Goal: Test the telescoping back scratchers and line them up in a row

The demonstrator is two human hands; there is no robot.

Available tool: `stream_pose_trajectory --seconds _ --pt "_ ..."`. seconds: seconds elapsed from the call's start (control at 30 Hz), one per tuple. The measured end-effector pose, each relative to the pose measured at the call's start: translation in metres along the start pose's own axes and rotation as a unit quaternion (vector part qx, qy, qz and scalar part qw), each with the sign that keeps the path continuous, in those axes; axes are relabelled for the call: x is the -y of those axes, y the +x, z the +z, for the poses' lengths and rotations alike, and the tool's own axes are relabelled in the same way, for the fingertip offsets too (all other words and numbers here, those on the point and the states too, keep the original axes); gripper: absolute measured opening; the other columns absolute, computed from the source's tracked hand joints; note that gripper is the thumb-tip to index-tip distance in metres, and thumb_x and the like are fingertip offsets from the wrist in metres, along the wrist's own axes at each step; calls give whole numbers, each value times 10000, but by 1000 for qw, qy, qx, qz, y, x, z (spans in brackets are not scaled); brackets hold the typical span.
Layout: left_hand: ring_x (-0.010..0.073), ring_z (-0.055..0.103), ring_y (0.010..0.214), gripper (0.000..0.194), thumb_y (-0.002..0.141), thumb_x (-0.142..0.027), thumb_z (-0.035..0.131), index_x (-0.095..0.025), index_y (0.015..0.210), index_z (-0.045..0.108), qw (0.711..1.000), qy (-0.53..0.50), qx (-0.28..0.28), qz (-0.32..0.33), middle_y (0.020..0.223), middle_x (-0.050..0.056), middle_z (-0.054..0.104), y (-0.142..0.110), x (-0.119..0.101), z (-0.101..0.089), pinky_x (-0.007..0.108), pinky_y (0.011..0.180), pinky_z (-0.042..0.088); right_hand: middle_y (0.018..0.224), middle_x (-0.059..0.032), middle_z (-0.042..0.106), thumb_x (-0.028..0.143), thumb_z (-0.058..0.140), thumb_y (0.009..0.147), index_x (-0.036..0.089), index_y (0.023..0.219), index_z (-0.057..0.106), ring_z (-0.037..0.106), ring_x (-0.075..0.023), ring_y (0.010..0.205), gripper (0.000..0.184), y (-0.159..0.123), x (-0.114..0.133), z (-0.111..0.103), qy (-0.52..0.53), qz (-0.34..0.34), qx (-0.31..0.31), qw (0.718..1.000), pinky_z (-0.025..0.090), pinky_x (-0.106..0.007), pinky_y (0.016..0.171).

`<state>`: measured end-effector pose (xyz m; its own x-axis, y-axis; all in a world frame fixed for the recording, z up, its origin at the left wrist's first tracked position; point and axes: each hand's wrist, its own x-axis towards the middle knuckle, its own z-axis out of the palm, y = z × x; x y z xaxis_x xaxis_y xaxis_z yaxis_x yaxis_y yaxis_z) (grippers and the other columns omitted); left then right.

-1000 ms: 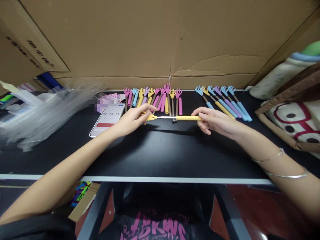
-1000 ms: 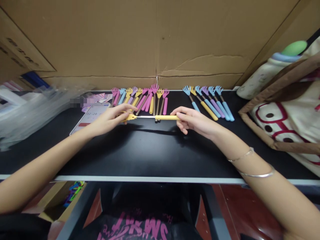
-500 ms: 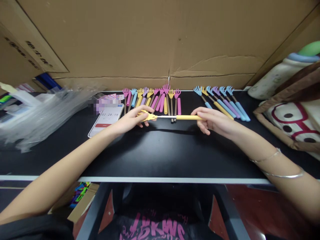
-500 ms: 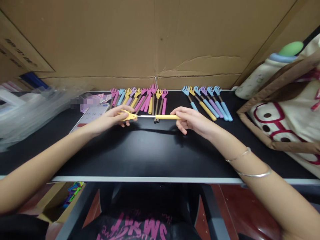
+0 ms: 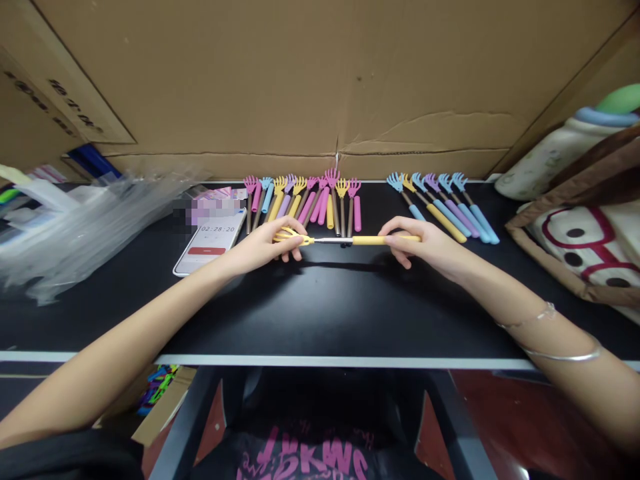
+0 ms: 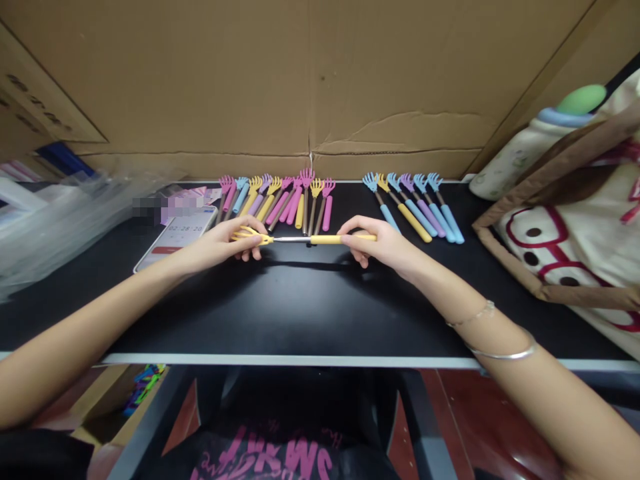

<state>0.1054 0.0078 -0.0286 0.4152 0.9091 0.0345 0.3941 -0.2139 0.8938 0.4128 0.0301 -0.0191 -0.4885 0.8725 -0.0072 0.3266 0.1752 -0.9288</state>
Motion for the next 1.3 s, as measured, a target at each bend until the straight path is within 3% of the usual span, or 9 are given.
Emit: stream_pose_trajectory --seconds 0.3,0.63,1.3 --pt "110 571 581 264 872 -410 581 -161 949 537 999 16 -37 11 686 16 656 -3 -3 5 210 564 454 480 61 528 492 689 793 168 900 567 460 -80 412 363 4 -6 2 4 10 -2 1000 337 -218 450" --pt "109 586 533 230 902 -397 546 -176 961 517 994 60 -72 47 695 5 659 -7 -5 10 227 592 472 507 50 569 585 743 710 188 891 537 527 -103 413 482 2 -8 4 67 38 10 997 430 -231 453" --pt "99 578 532 199 897 -368 549 -175 940 525 994 32 -94 49 683 -6 645 -8 -7 21 211 573 473 466 73 495 525 734 738 181 869 553 433 -74 392 410 -2 -3 15 88 55 -16 994 302 -219 423"
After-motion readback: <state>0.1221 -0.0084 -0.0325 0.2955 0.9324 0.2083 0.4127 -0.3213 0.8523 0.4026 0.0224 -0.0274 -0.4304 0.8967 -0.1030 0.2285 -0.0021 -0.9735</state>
